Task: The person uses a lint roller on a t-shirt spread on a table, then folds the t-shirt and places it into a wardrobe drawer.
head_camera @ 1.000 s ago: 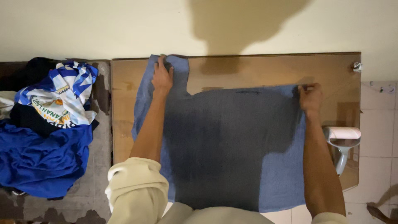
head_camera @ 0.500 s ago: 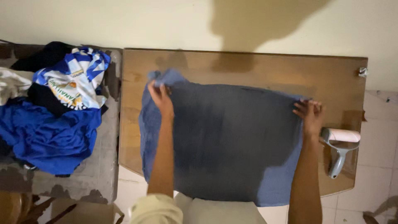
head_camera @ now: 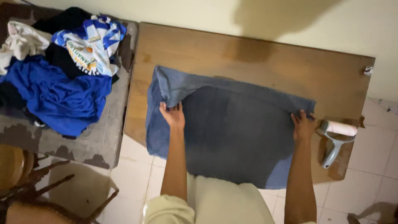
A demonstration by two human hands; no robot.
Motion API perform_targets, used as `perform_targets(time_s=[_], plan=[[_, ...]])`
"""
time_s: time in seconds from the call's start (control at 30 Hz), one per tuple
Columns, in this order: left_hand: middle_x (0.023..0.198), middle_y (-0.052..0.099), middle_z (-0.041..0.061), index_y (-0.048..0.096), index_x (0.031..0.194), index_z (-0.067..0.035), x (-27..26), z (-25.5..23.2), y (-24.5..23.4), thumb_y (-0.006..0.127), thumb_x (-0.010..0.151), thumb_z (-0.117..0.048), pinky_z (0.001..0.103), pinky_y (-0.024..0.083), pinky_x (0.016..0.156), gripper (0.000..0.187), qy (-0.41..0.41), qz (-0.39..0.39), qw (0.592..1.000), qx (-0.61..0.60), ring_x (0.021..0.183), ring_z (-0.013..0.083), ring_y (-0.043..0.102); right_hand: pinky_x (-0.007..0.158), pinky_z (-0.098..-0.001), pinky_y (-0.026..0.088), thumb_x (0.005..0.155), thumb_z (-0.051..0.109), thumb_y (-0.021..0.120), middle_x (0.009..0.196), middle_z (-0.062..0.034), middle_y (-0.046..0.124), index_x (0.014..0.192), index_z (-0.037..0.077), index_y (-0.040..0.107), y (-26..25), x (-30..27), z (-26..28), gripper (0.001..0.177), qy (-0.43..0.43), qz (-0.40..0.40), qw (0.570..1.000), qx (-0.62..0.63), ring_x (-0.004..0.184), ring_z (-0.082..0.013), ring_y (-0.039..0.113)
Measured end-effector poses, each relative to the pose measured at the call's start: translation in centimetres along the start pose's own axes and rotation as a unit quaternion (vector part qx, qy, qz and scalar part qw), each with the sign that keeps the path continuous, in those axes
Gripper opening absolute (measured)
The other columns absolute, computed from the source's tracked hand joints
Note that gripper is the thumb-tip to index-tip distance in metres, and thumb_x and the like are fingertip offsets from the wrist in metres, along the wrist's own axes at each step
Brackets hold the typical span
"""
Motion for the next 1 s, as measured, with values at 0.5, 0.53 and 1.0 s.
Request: perform_targets(time_s=[0.5, 0.53, 1.0], plan=[[0.146, 0.055, 0.014, 0.045, 0.147, -0.007, -1.9, -1.5, 1.8, 0.079, 0.089, -0.021, 0.044, 0.045, 0.111, 0.069, 0.028, 0.015, 0.986, 0.166, 0.133, 0.0298, 0.054, 0.109, -0.0428, 0.051, 0.098, 0.017, 0.078, 0.129, -0.0113, 0.052, 0.130, 0.008, 0.052, 1.1, 1.4, 0.9, 0.042, 0.196, 0.034, 0.966, 0.164, 0.119, -0.0263, 0.052], [0.147, 0.055, 0.014, 0.046, 0.148, -0.004, -2.3, -1.6, 1.4, 0.078, 0.090, -0.021, 0.044, 0.045, 0.112, 0.068, 0.016, 0.002, 0.987, 0.160, 0.134, 0.0297, 0.054, 0.109, -0.0436, 0.050, 0.100, 0.017, 0.079, 0.128, -0.0101, 0.051, 0.129, 0.010, 0.052, 1.2, 1.3, 1.0, 0.040, 0.203, 0.046, 0.959, 0.192, 0.119, -0.0255, 0.051], [0.137, 0.059, 0.004, 0.055, 0.141, -0.013, -3.4, -4.5, -2.3, 0.067, 0.097, -0.015, 0.042, 0.047, 0.107, 0.045, 0.088, -0.046, 0.972, 0.214, 0.125, 0.0227, 0.056, 0.102, -0.0580, 0.051, 0.104, 0.015, 0.062, 0.146, -0.0162, 0.051, 0.147, 0.009, 0.040, -1.2, 0.5, 1.9, 0.049, 0.127, 0.076, 0.988, 0.049, 0.128, -0.0363, 0.056]])
Point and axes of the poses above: each hand's wrist, its own x-axis towards the middle knuckle, its own y-axis out of the palm, z = x × y, the point moved 2 cm from there along x, towards the middle knuckle
